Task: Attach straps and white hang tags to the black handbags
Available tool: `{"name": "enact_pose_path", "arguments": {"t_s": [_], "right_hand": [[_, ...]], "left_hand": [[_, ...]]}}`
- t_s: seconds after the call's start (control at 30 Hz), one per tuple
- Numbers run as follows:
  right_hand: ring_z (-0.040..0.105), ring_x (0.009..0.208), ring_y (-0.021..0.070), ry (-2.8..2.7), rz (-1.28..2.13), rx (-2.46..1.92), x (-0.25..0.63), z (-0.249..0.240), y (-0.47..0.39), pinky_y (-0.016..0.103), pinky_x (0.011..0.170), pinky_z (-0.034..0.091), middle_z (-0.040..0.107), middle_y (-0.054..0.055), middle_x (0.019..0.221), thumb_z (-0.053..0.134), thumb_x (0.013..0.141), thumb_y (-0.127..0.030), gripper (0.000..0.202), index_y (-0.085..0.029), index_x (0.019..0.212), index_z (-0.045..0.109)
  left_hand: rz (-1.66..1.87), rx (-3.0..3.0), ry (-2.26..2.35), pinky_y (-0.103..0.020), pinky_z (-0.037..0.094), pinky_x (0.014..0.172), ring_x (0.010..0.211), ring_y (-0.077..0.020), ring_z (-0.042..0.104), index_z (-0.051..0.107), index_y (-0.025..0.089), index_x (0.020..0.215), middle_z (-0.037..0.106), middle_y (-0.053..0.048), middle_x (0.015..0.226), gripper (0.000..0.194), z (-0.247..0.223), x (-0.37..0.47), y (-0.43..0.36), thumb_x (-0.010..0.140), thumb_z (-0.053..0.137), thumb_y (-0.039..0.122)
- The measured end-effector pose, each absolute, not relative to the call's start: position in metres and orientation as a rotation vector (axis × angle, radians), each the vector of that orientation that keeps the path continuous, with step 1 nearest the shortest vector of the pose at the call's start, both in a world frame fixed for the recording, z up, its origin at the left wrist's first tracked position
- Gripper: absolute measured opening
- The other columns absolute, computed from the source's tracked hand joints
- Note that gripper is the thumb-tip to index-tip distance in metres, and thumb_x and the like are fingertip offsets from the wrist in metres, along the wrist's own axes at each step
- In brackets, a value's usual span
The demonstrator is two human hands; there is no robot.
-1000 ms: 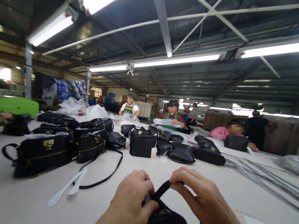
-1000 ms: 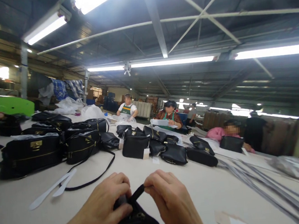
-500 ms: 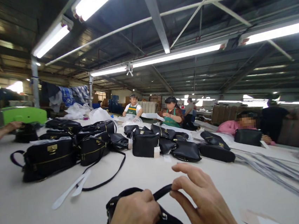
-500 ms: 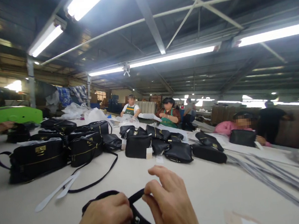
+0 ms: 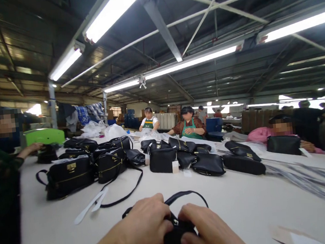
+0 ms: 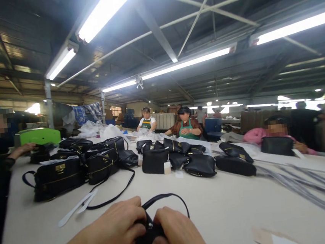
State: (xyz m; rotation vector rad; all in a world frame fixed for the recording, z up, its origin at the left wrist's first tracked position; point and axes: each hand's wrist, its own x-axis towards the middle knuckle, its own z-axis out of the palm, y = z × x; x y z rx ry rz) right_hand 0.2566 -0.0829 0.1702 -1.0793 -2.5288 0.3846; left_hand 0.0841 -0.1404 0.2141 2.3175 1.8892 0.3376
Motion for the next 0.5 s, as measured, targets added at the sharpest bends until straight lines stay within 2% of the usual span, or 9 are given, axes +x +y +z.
{"name": "enact_pose_path", "arguments": {"t_s": [0.1,0.17,0.37,0.5], "right_hand": [[0.066,0.088,0.0241,-2.558,0.321,-1.178,0.257,0.18,-0.089,0.029,0.068,0.04,0.072,0.004,0.093,0.061,0.069,-0.007,0.022,-0.021,0.085,0.062],[0.066,0.089,0.0246,-2.576,0.315,-1.22,0.255,0.187,-0.094,0.029,0.067,0.038,0.072,0.004,0.094,0.063,0.07,-0.009,0.02,-0.022,0.086,0.063],[0.064,0.094,0.0235,-2.552,0.375,-1.252,0.253,0.191,-0.098,0.029,0.069,0.034,0.072,0.003,0.096,0.064,0.074,-0.012,0.017,-0.022,0.087,0.067],[0.061,0.088,0.0207,-2.528,0.427,-1.203,0.256,0.189,-0.096,0.028,0.068,0.032,0.072,0.001,0.09,0.064,0.073,-0.011,0.016,-0.023,0.083,0.069]], "left_hand": [[0.424,2.22,1.841,-0.028,0.048,0.076,0.089,-0.0204,0.063,0.071,0.022,0.082,0.066,-0.002,0.091,0.012,0.218,0.08,-0.137,0.075,0.061,0.021],[0.412,2.186,1.868,-0.027,0.047,0.073,0.089,-0.02,0.062,0.07,0.021,0.083,0.067,-0.002,0.092,0.013,0.221,0.08,-0.135,0.074,0.06,0.022],[-0.059,2.421,1.922,-0.031,0.045,0.071,0.091,-0.0257,0.066,0.072,0.021,0.084,0.072,-0.006,0.094,0.019,0.243,0.088,-0.134,0.078,0.055,0.026],[-0.221,2.442,1.936,-0.032,0.046,0.072,0.094,-0.0269,0.067,0.074,0.023,0.088,0.074,-0.006,0.097,0.018,0.254,0.083,-0.137,0.081,0.057,0.027]]}}
